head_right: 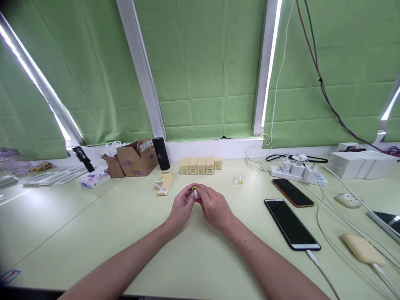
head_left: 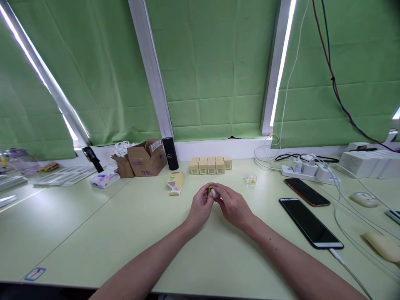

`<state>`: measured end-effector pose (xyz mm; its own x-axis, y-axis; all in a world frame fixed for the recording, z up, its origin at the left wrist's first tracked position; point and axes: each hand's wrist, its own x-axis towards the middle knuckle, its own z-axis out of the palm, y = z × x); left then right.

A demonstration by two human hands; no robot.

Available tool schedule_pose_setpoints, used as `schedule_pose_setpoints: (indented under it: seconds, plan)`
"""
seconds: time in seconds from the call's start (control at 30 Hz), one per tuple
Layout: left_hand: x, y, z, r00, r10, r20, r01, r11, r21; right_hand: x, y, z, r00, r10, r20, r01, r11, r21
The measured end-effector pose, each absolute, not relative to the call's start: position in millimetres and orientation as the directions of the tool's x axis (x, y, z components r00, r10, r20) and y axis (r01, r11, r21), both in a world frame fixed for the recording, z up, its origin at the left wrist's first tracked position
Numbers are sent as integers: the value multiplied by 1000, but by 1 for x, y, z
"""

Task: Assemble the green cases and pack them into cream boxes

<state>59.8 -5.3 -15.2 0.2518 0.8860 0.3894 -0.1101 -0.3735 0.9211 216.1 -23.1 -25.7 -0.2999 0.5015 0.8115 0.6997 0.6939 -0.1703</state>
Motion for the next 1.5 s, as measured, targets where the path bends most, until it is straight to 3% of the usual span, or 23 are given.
schedule_pose_setpoints:
  seconds: [0.47, 0.83, 1.5]
  plan:
    - [62, -2, -19, 198, 876, 440, -168, -412, 895, 214, -22, -25, -315, 417, 853, 681, 725, -103]
    - [56, -5, -22, 338, 844, 416, -170, -380, 909, 217, -23, -28, -284, 418, 863, 706, 701, -107]
    - [59, -3, -22, 315, 876, 364, -175, -324, 930, 214, -22, -31, -266, 425, 865, 754, 651, -89]
